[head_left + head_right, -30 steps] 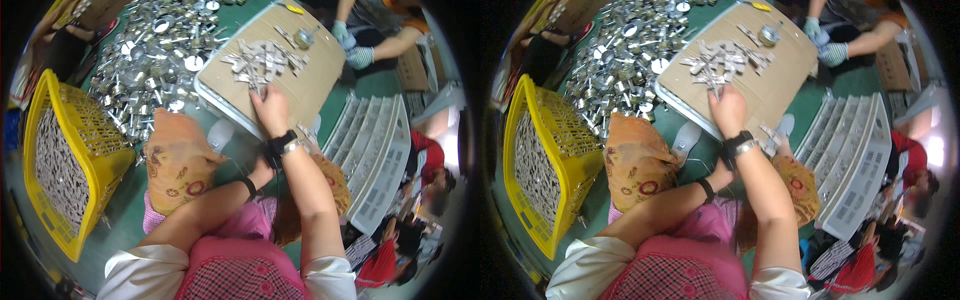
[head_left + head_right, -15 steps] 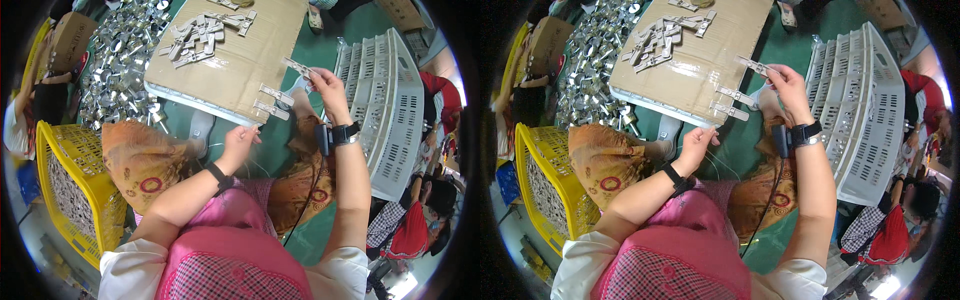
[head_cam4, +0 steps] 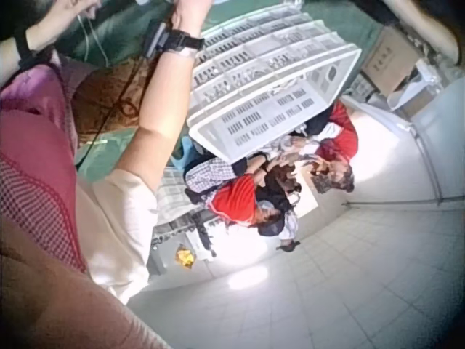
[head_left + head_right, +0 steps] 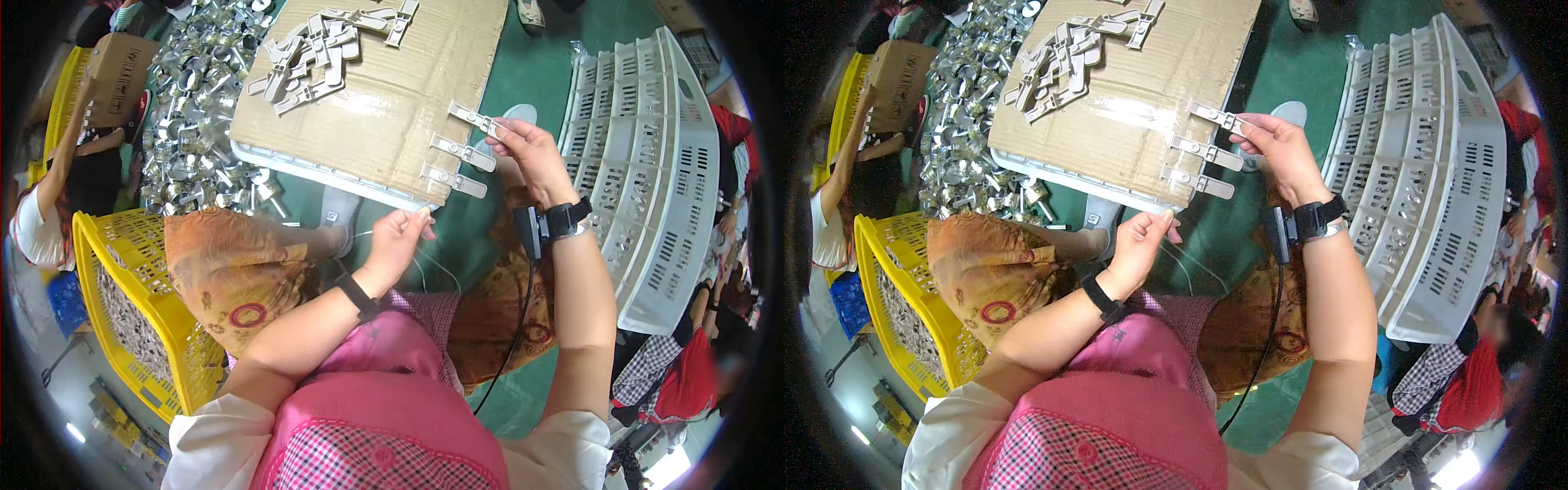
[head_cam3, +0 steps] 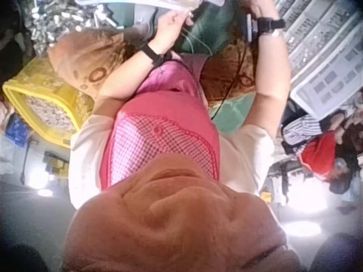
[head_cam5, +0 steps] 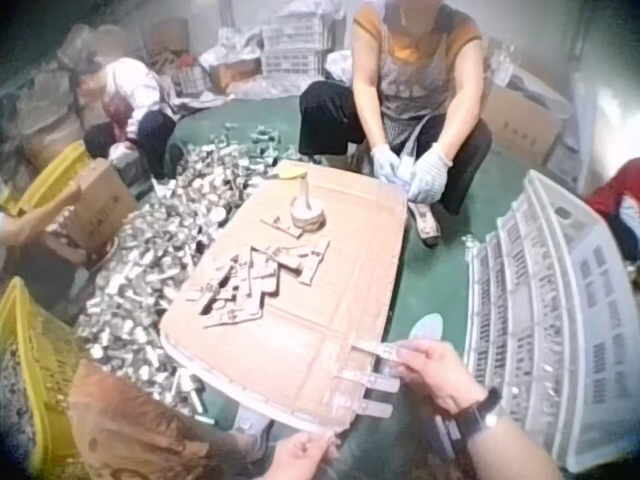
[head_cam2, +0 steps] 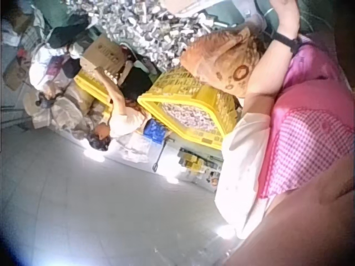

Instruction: The recorder sits on the floor and manually assembles metal hinge components.

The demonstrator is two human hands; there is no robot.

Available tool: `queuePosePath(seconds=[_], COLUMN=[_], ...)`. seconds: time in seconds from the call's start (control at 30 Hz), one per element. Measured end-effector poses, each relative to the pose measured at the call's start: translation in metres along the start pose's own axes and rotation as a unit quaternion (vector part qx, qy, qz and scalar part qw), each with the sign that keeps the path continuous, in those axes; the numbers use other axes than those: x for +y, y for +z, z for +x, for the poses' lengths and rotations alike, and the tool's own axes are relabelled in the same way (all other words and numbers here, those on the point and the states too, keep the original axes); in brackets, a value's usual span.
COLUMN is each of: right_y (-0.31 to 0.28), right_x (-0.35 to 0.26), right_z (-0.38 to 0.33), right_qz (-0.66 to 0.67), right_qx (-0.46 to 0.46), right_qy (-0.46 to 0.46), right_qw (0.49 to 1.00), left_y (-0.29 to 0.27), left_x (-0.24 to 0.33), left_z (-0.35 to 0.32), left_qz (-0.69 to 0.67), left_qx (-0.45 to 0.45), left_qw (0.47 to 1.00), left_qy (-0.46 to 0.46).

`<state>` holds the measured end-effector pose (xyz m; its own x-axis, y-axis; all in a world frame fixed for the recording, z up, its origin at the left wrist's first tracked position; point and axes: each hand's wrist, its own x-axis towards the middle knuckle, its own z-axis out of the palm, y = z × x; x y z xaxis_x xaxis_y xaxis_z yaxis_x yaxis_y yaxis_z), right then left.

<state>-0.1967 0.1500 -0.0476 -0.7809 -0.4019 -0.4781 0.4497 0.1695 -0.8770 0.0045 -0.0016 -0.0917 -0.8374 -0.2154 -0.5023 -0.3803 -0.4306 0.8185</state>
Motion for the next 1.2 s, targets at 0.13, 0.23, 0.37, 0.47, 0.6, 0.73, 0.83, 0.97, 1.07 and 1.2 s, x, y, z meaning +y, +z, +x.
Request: queuePosePath(seconds=[0.13, 0.23, 0.37, 0.47, 0.6, 0.73, 0.83, 0.97, 1.07, 1.2], right_y=[0.004, 0.0078, 0.0063, 0.0076, 0.0081, 0.0056, 0.006, 0.007, 0.0061, 0.0056], right_x=[0.0022, 0.003, 0.0079, 0.0067, 0.0073, 0.0086, 0.0073, 0.0073, 0.0064, 0.0013], right_z=[0.0, 0.0001, 0.0038, 0.0044, 0.0059, 0.0071, 0.0061, 0.0057, 0.0044, 0.0023], right_qz=[0.02, 0.027, 0.03, 0.028, 0.017, 0.019, 0.018, 0.027, 0.033, 0.056], right_qx=[-0.009, -0.005, -0.004, -0.004, -0.009, -0.01, -0.01, -0.01, -0.012, -0.025], right_qy=[0.013, 0.02, 0.024, 0.025, 0.023, 0.026, 0.026, 0.032, 0.036, 0.026], right_qw=[1.0, 0.999, 0.999, 0.999, 1.0, 0.999, 0.999, 0.999, 0.999, 0.998], left_y=[-0.002, -0.0021, -0.0008, 0.0001, 0.0004, 0.0024, 0.0009, -0.0005, -0.0009, -0.001], left_x=[0.002, 0.0019, -0.0001, 0.0032, 0.0039, 0.0059, 0.004, 0.0016, 0.0004, 0.0031], left_z=[-0.0007, -0.0006, -0.0003, -0.0011, -0.0015, -0.0016, -0.0013, -0.0011, -0.0005, -0.0015], left_qz=[0.013, 0.005, -0.003, 0.0, -0.011, -0.01, -0.012, -0.005, -0.006, -0.001], left_qx=[-0.002, -0.004, 0.0, 0.003, 0.001, 0.006, 0.0, -0.001, 0.0, 0.001], left_qw=[1.0, 1.0, 1.0, 1.0, 1.0, 1.0, 1.0, 1.0, 1.0, 1.0], left_qy=[-0.008, -0.01, 0.004, -0.007, -0.011, -0.008, -0.008, -0.008, -0.008, -0.004])
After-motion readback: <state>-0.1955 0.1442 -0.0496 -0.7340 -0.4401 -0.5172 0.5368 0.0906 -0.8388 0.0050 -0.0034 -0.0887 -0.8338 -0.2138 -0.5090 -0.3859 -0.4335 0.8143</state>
